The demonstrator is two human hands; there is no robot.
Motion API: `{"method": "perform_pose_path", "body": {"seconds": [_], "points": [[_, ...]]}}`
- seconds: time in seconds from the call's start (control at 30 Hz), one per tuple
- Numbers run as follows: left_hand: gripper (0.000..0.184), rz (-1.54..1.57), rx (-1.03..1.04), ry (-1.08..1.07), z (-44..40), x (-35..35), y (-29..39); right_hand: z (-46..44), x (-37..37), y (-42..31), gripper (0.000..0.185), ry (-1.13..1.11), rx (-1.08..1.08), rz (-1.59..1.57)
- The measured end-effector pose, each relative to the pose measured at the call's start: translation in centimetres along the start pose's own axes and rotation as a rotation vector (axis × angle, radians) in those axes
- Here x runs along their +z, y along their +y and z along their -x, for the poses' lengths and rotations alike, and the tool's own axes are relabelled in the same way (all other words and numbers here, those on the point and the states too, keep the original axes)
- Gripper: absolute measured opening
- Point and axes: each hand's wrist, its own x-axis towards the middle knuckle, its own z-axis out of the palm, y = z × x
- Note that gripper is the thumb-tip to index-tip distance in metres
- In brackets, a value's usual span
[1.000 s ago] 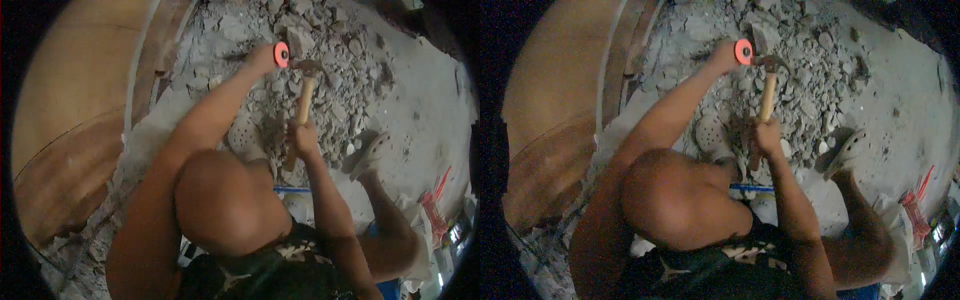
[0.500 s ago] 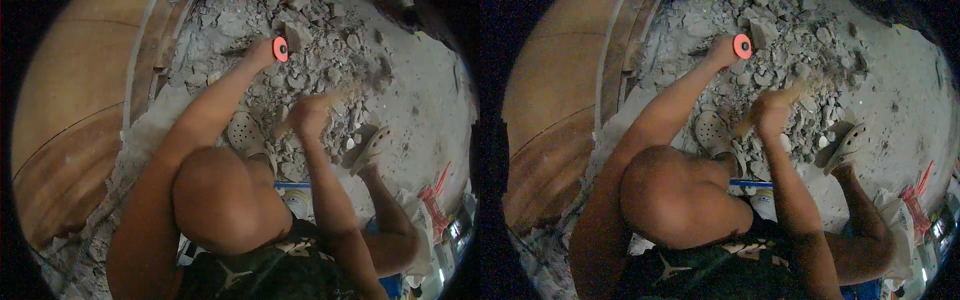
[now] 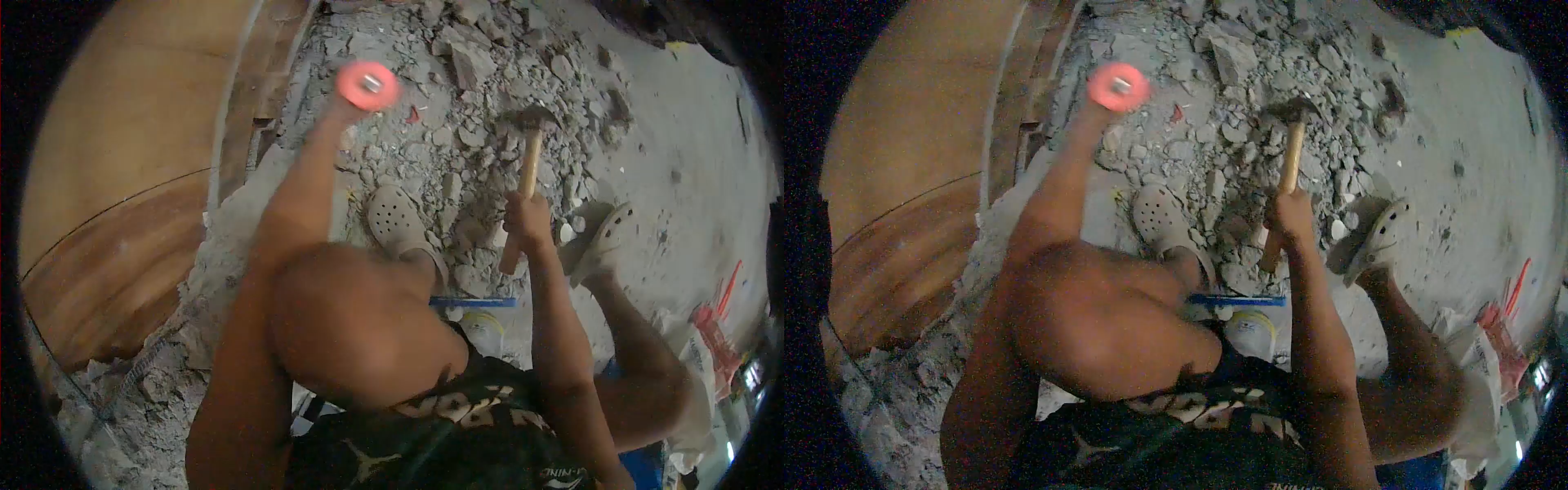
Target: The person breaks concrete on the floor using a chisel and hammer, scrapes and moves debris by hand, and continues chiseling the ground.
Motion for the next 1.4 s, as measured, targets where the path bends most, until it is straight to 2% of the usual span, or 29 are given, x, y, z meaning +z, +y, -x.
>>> {"method": "perform_pose_path", "body": {"seconds": [0.07,0.1,0.13,0.17,0.23,0.27,0.3,0.37,0.4,0.43,0.5,0.53,0.6,0.63,0.7,0.73,0.83,0.87,0.93,0.97,1.03,1.07,1.1,1.13,1.17,1.23,1.3,1.37,1.4], "points": [[0.032,0.289,-0.544,0.191,-3.7,-6.1,9.3,1.6,0.4,-1.8,0.017,0.032,0.001,0.058],[0.032,0.077,-0.579,0.196,-4.1,-6.4,10.3,2.6,0.9,-2.2,0.018,0.04,0.006,0.133],[0.032,-0.138,-0.596,0.206,-4.8,-6.6,10.8,2.1,1.0,-1.4,0.018,-0.063,-0.023,-0.033],[0.032,-0.144,-0.589,0.217,-5.7,-6.5,11.3,1.5,1.0,-1.0,0.018,-0.072,-0.034,-0.032],[0.031,-0.753,0.215,0.446,-7.4,-5.4,12.6,1.9,1.5,-1.6,0.02,-0.028,-0.02,0.118],[0.028,-0.738,-0.087,0.274,-7.9,-6.1,13.7,2.1,1.3,-1.9,0.02,-0.022,-0.017,0.116],[0.028,-0.73,-0.086,0.264,-8.3,-6.3,13.9,2.4,1.2,-2.4,0.02,-0.031,-0.005,0.182],[0.037,-0.2,-0.609,0.211,-8.2,-8.2,12.3,2.4,0.6,-1.8,0.02,-0.045,0.022,0.248],[0.041,-0.112,-0.457,0.233,-7.4,-10.7,4.1,1.5,0.3,-1.2,0.019,-0.05,0.029,0.189],[0.041,-0.116,-0.453,0.233,-6.8,-11.1,1.4,0.8,0.3,-1.0,0.019,-0.058,0.034,0.129],[0.035,-0.702,0.016,0.309,-5.8,-11.5,-0.6,0.8,0.4,-1.3,0.018,-0.031,0.053,0.148],[0.035,-0.707,0.013,0.314,-5.5,-10.4,0.6,0.7,0.4,-1.5,0.017,0.001,0.068,0.168],[0.027,-0.038,-0.349,0.515,-4.5,-6.4,4.1,-0.3,0.2,-0.1,0.018,0.006,0.034,0.163],[0.027,-0.033,-0.35,0.523,-3.8,-6.1,1.9,-0.4,0.1,0.0,0.019,0.015,0.002,0.156],[0.019,-0.058,-0.54,0.58,-2.1,-5.0,-1.5,0.3,0.1,-0.3,0.022,0.007,-0.02,0.169],[0.021,-0.36,-0.432,0.451,-1.9,-4.4,3.7,0.9,0.4,-1.0,0.024,-0.004,-0.044,0.173],[0.021,-0.175,-0.523,0.588,-1.2,-4.1,3.3,3.2,1.8,-3.8,0.03,0.01,-0.108,0.294],[0.021,-0.171,-0.526,0.615,-1.2,-4.4,2.7,4.2,2.7,-5.0,0.031,0.015,-0.229,0.286],[0.021,-0.416,-0.292,0.604,-1.4,-4.7,1.7,6.4,4.4,-8.6,0.032,-0.041,-0.263,0.245],[0.021,-0.409,-0.301,0.62,-1.2,-4.7,2.0,7.0,4.7,-9.5,0.034,-0.087,-0.283,0.185],[0.036,-0.702,-0.39,0.46,-2.4,-5.1,5.0,7.6,5.4,-11.1,0.035,-0.137,-0.335,0.222],[0.036,-0.693,-0.393,0.489,-2.5,-5.0,5.5,8.8,6.2,-12.4,0.033,-0.157,-0.341,0.239],[0.027,-0.435,-0.345,0.547,-2.4,-4.9,5.3,9.7,6.9,-13.6,0.031,-0.179,-0.352,0.26],[0.026,-0.177,-0.284,0.601,-2.4,-4.7,4.7,10.0,7.3,-14.0,0.029,-0.219,-0.416,0.3],[0.026,-0.174,-0.274,0.644,-3.1,-4.6,4.0,10.4,8.1,-14.9,0.029,-0.232,-0.447,0.329],[0.033,-0.241,0.115,0.637,-3.9,-4.0,2.5,12.2,9.9,-16.5,0.026,-0.236,-0.498,0.185],[0.037,-0.23,0.047,0.643,-4.7,-1.9,4.4,12.7,10.7,-17.4,0.034,-0.275,-0.626,0.193],[0.045,-0.154,-0.107,0.555,-4.7,0.6,7.1,13.1,11.2,-18.8,0.044,-0.472,-0.872,-0.113],[0.045,-0.169,-0.116,0.574,-4.4,0.8,7.8,12.6,11.8,-19.1,0.048,-0.587,-0.9,-0.336]]}}
